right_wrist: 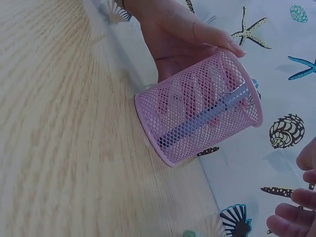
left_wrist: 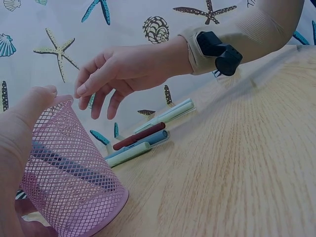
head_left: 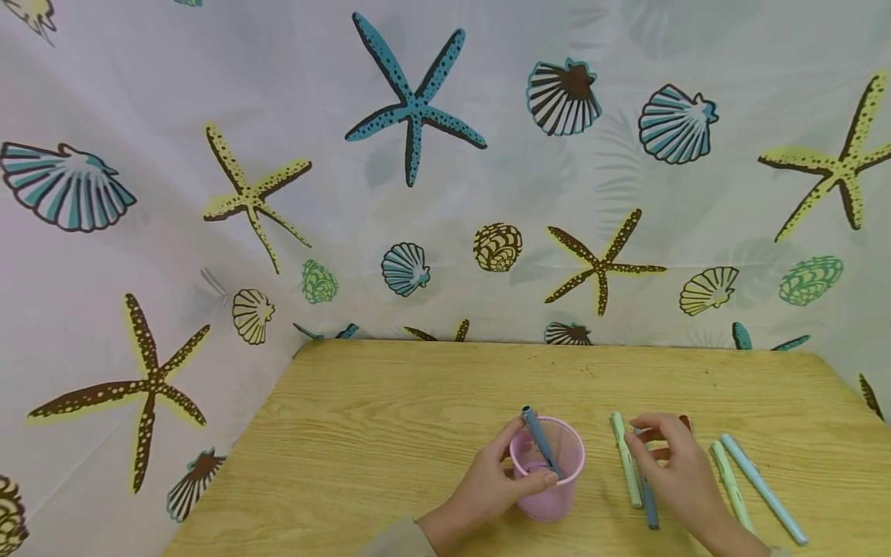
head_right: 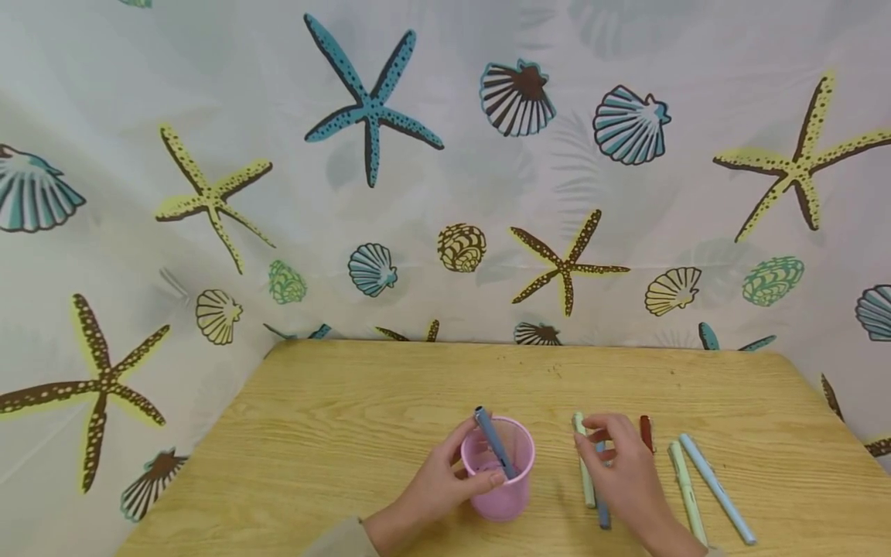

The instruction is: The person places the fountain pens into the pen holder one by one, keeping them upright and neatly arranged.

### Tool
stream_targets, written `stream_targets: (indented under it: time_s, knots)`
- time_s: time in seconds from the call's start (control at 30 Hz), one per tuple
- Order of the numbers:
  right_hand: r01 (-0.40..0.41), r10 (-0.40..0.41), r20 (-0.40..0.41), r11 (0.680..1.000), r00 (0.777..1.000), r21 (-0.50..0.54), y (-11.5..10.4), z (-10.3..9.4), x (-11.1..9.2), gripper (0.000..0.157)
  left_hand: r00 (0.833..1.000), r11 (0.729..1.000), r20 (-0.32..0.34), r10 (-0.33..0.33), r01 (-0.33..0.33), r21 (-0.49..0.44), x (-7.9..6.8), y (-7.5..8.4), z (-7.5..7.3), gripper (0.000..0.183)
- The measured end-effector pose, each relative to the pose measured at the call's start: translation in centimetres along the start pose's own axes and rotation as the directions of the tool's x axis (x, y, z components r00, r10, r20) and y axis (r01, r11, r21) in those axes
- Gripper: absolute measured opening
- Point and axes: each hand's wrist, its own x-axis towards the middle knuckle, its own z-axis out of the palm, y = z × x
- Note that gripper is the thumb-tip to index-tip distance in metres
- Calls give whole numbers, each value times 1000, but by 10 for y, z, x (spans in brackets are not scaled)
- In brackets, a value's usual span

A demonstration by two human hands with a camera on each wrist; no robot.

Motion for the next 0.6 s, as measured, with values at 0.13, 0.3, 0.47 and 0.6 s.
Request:
stream_targets:
  time_s: [0.13,0.3,0.47,0.6]
  knots:
    - [-73,73,6,997,997,-22,3,-7,0,18,1000,1000,3,5,-5,0,0,-1,0,67]
    - [-89,88,-12,995,996,-52,10,-17,1,18,1000,1000,2,3,-3,-2,0,-2,0,67]
    - [-75,70,-63,994,996,-74,18,-26,2,18,1000,1000,4,-1,1,-6,1,-1,0,68]
    - [-108,99,-95,990,991,-92,22,-32,3,19,1000,1000,7,-1,1,-15,1,-1,0,68]
